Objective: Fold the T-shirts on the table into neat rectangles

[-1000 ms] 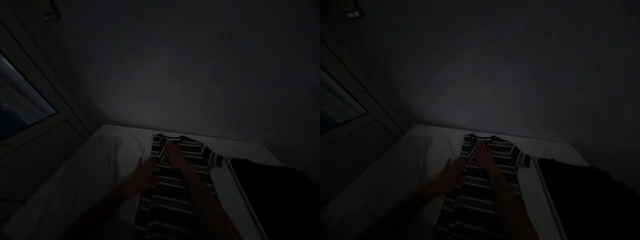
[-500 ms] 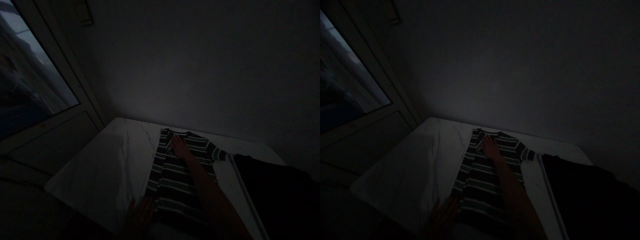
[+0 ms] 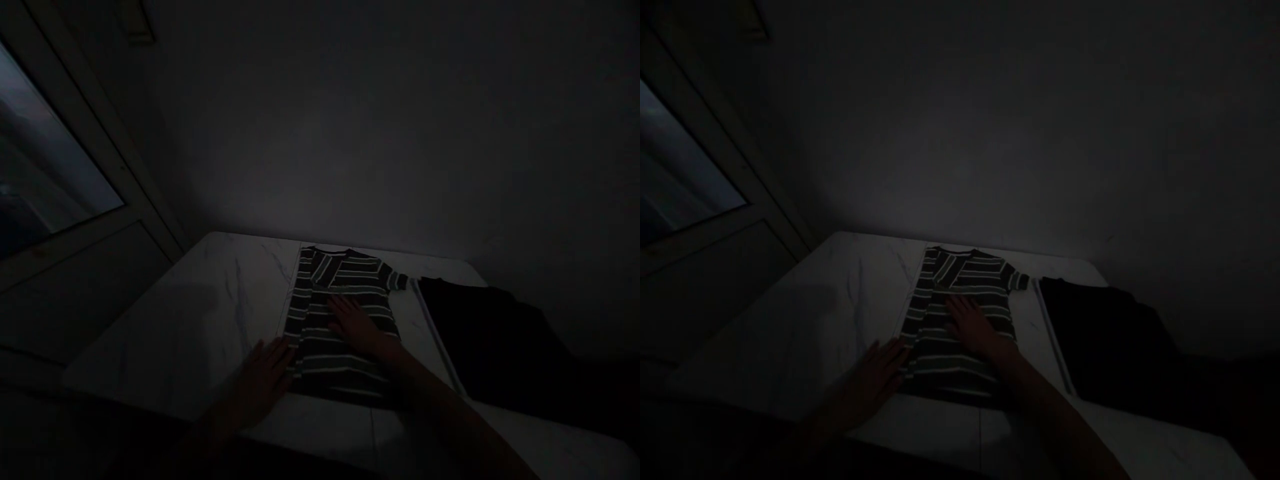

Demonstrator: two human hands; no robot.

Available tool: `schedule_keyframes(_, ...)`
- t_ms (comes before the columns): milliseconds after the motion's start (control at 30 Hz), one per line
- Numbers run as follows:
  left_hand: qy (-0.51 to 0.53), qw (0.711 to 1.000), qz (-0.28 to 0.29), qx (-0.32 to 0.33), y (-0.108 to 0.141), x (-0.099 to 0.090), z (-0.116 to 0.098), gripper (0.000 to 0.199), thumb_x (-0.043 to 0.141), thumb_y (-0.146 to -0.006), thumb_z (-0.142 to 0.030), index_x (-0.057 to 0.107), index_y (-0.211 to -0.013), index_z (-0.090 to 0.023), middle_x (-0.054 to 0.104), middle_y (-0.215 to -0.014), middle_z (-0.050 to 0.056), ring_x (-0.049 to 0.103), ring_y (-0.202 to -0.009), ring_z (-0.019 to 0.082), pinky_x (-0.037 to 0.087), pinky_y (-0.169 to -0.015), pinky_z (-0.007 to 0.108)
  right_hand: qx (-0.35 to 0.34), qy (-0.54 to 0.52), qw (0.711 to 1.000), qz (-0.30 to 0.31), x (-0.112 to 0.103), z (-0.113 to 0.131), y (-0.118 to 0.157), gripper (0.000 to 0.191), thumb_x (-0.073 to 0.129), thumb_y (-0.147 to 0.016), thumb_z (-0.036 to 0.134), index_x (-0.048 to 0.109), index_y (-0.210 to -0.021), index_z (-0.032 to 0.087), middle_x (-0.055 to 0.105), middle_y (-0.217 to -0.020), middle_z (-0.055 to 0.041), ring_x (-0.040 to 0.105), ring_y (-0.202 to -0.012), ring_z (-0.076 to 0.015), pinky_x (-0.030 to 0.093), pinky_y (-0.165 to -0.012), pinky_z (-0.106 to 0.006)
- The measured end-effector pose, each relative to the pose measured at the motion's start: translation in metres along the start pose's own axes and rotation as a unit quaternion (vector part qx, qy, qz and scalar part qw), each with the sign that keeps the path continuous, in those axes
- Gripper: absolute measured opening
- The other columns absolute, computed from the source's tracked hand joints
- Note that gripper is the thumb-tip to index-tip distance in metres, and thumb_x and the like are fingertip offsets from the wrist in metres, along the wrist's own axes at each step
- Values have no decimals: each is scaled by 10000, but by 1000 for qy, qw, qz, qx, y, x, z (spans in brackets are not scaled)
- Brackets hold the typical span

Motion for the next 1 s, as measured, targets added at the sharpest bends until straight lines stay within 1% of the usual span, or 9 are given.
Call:
schedule_keyframes(167, -6, 999, -38, 25, 0, 0, -1, 589, 443, -1036, -469, 307, -1580, -289, 396, -1616, 83, 357, -1492, 280, 312, -1205, 574, 61, -18, 998, 6, 0, -5, 87, 679, 525, -992, 488, 326, -1585, 222, 312, -1643, -131, 228, -1535, -306, 263, -1211, -579)
schedule_keyframes(300, 21, 995, -55, 78, -20, -2, -22, 644, 585, -961, -471, 391, -1542, -272, 438, -1589, 105, 401, -1460, 313, 392, -1159, 561, 95, -61, 993, 31, 1, -9, 144, 816, 644, -896, 527, 330, -1585, 223, 282, -1649, -148, 201, -1539, -331, 241, -1218, -599)
schedule_keyframes(367, 42, 993, -59, 90, -31, -1, -34, 551, 654, -922, -422, 527, -1435, -266, 541, -1503, 105, 495, -1380, 307, 478, -1091, 509, 108, -76, 991, 13, 5, -10, 169, 854, 721, -824, 475, 385, -1563, 212, 308, -1636, -168, 253, -1522, -348, 274, -1210, -591)
schedule_keyframes(467, 67, 992, -69, 78, -42, 0, -46, 284, 667, -905, -277, 670, -1188, -248, 672, -1290, 83, 613, -1206, 268, 545, -993, 443, 158, -106, 980, -52, 11, -12, 199, 708, 702, -808, 330, 513, -1485, 241, 385, -1606, -150, 394, -1463, -317, 410, -1153, -518)
schedule_keyframes(533, 73, 991, -72, 82, -45, 1, -50, 170, 630, -913, -200, 687, -1069, -238, 703, -1171, 63, 643, -1116, 242, 557, -954, 417, 204, -127, 967, -83, 10, -13, 212, 548, 623, -852, 271, 603, -1400, 273, 467, -1559, -119, 507, -1383, -277, 481, -1097, -459)
schedule_keyframes(600, 64, 991, -74, 92, -47, 1, -50, 145, 595, -919, -147, 682, -1003, -227, 714, -1088, 51, 657, -1048, 229, 566, -912, 402, 241, -145, 955, -100, 6, -14, 220, 412, 560, -892, 259, 692, -1282, 283, 572, -1464, -105, 605, -1275, -258, 514, -1056, -428)
schedule_keyframes(733, 37, 990, -77, 108, -46, 4, -45, 158, 574, -927, -99, 664, -986, -214, 716, -1050, 44, 665, -988, 223, 571, -859, 382, 301, -226, 919, -116, -3, -16, 225, 270, 607, -869, 335, 778, -1072, 288, 708, -1258, -92, 669, -1153, -282, 530, -1018, -435)
schedule_keyframes(867, 32, 990, -82, 111, -41, 8, -42, 161, 556, -941, -102, 664, -948, -221, 716, -983, 31, 669, -922, 212, 574, -809, 364, 342, -294, 884, -122, -6, -15, 226, 319, 537, -915, 419, 766, -1078, 269, 746, -1149, -95, 711, -1043, -271, 581, -899, -408)
schedule_keyframes(1000, 62, 990, -73, 108, -38, 1, -43, 178, 531, -966, -144, 681, -980, -237, 728, -1037, 29, 675, -986, 204, 576, -874, 369, 380, -340, 849, -138, -4, -16, 234, 349, 489, -929, 452, 754, -1070, 274, 759, -1087, -77, 718, -1011, -277, 590, -858, -405)
Point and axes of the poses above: each hand's wrist, its own y-axis away from the middle knuckle, its own x-axis out of the palm, z = x × y, the point moved 3 cm from there along -y, towards the middle knuckle
